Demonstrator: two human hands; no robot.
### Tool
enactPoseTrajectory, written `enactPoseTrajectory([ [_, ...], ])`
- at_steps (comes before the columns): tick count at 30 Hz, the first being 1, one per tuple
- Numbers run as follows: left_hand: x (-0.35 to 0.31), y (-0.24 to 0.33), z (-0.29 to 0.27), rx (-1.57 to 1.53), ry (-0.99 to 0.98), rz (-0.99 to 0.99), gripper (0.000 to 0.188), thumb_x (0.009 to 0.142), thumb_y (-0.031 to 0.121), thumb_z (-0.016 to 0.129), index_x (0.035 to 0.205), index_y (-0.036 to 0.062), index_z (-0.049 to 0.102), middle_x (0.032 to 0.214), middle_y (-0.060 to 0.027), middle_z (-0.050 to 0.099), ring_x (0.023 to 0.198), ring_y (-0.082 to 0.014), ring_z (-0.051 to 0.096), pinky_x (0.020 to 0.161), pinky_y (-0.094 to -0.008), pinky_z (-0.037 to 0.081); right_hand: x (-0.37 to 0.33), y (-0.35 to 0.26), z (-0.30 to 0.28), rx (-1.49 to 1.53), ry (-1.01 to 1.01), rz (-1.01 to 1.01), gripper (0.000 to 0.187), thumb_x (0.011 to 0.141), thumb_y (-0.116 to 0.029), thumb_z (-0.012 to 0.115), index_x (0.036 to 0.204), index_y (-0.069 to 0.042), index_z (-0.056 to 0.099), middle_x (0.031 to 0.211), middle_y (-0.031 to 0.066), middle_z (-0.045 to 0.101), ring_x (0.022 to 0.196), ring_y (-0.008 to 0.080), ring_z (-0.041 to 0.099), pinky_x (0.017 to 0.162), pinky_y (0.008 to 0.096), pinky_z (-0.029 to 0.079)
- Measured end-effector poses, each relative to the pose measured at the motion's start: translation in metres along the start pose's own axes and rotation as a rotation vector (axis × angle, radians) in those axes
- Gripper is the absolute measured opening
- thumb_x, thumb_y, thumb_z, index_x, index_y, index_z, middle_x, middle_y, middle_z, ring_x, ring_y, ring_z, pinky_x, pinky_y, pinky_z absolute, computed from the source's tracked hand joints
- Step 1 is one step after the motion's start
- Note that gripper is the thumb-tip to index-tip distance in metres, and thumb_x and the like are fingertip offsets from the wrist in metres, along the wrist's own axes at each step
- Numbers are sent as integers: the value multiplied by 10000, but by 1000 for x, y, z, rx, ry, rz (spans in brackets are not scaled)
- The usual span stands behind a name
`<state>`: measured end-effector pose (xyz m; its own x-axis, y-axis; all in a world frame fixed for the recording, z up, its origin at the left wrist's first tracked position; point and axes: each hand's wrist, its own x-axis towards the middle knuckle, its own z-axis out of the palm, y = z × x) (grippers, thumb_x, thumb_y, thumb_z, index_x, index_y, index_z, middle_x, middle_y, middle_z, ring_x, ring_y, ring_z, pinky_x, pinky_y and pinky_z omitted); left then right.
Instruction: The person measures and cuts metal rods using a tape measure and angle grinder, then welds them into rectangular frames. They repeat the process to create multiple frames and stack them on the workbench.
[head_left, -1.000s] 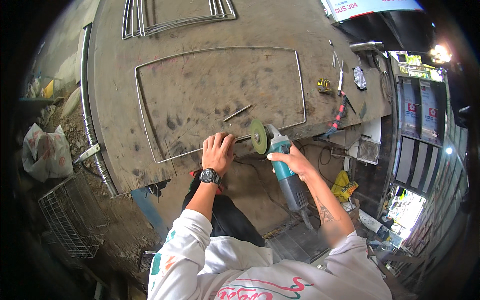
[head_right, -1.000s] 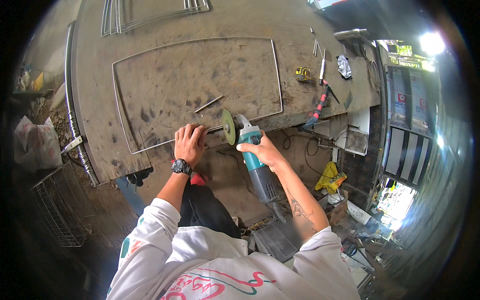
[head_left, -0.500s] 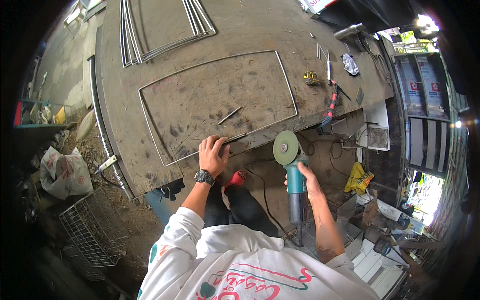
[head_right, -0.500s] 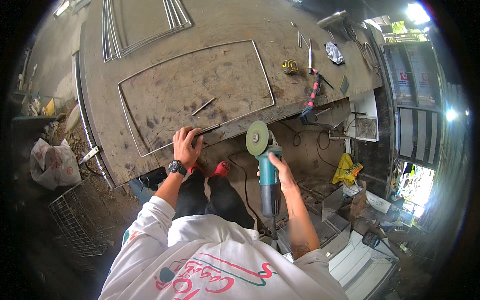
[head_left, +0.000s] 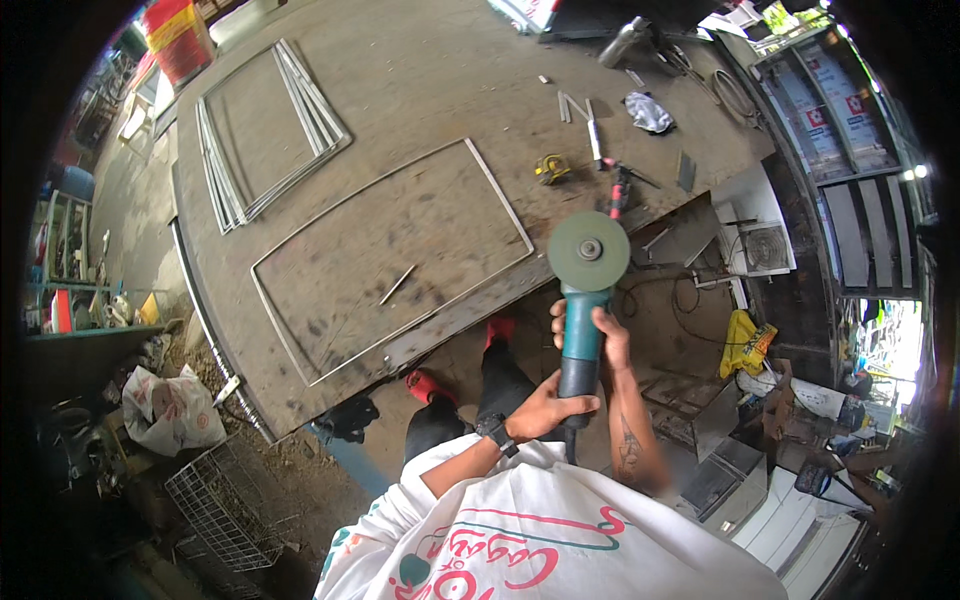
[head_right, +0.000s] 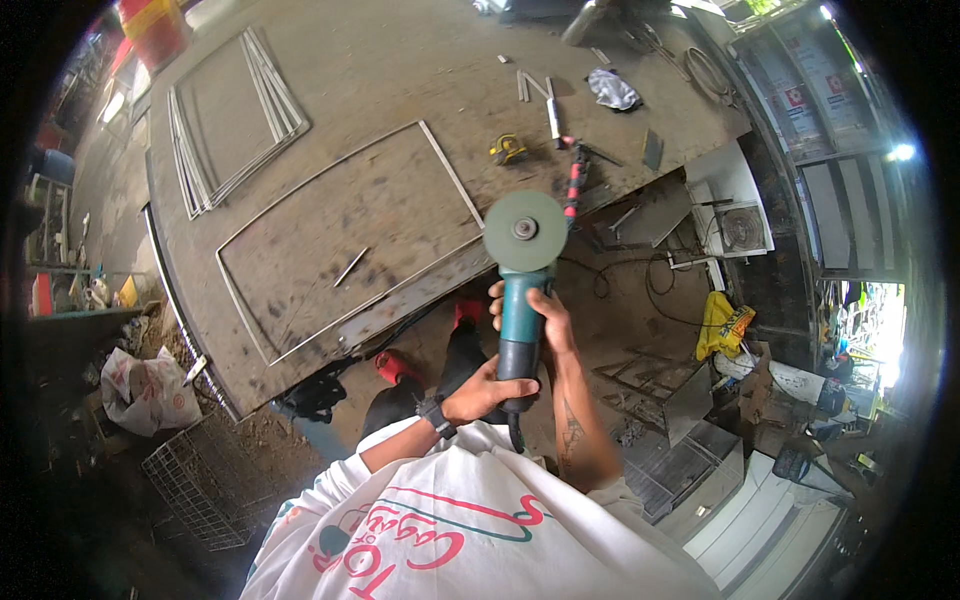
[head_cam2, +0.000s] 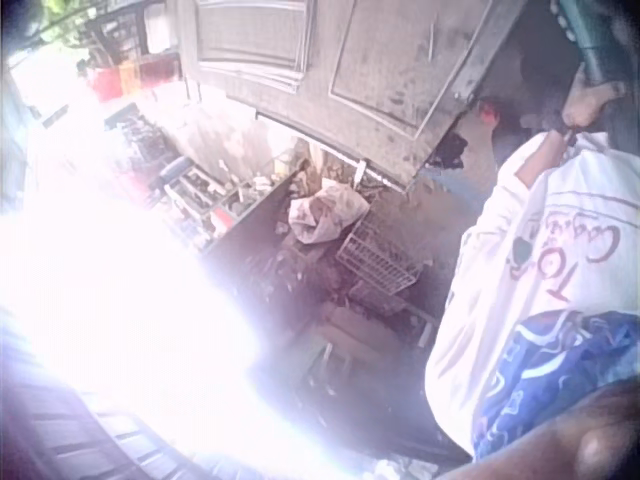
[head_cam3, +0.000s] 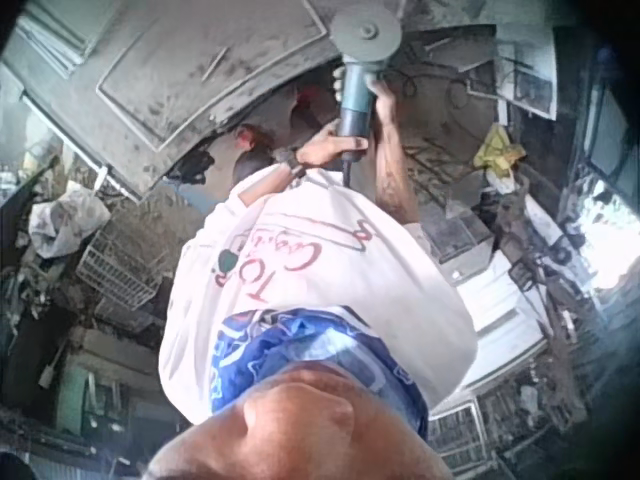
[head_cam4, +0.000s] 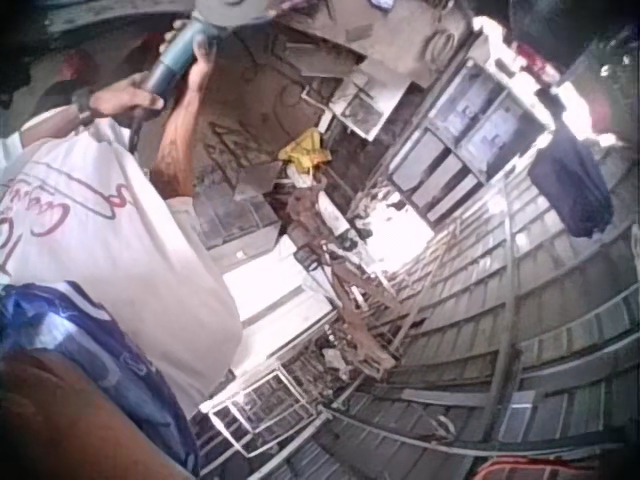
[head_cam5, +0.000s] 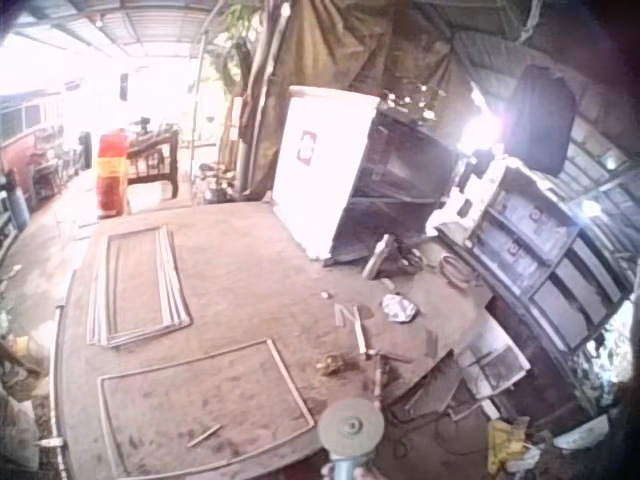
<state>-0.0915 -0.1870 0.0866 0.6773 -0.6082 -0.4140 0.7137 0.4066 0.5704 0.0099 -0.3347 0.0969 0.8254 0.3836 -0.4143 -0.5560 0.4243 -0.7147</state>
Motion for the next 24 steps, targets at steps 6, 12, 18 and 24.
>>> enactPoseTrajectory([
  [6,101,3,12,418,501,178,877,805,425,930,1384,-47,470,1156,-153,654,987,-212,645,877,-373,552,47,-51,-22,-856,353,-11,720,712,-312,928,1263,36,621,1070,115,717,924,223,697,860,358,556],
  [12,122,53,-34,585,476,223,723,906,432,852,1404,-26,598,1144,-194,760,1007,-229,747,865,-355,592,138,-135,-166,-1065,494,-80,462,644,-246,917,993,-16,722,909,89,746,808,190,698,780,366,569],
  [18,-16,-18,-166,1027,1516,189,143,912,123,771,993,9,740,881,-125,683,778,-263,659,750,-378,545,263,-256,-290,-1483,546,-167,535,617,-363,896,942,17,705,899,157,739,822,269,683,781,441,543],
  [24,-38,-23,-183,1251,1657,195,140,937,172,764,1056,99,777,1021,-100,680,949,-319,687,830,-421,557,340,-288,-413,-1351,441,-93,664,724,-304,879,1237,60,667,1117,149,714,1017,282,665,939,397,491],
])
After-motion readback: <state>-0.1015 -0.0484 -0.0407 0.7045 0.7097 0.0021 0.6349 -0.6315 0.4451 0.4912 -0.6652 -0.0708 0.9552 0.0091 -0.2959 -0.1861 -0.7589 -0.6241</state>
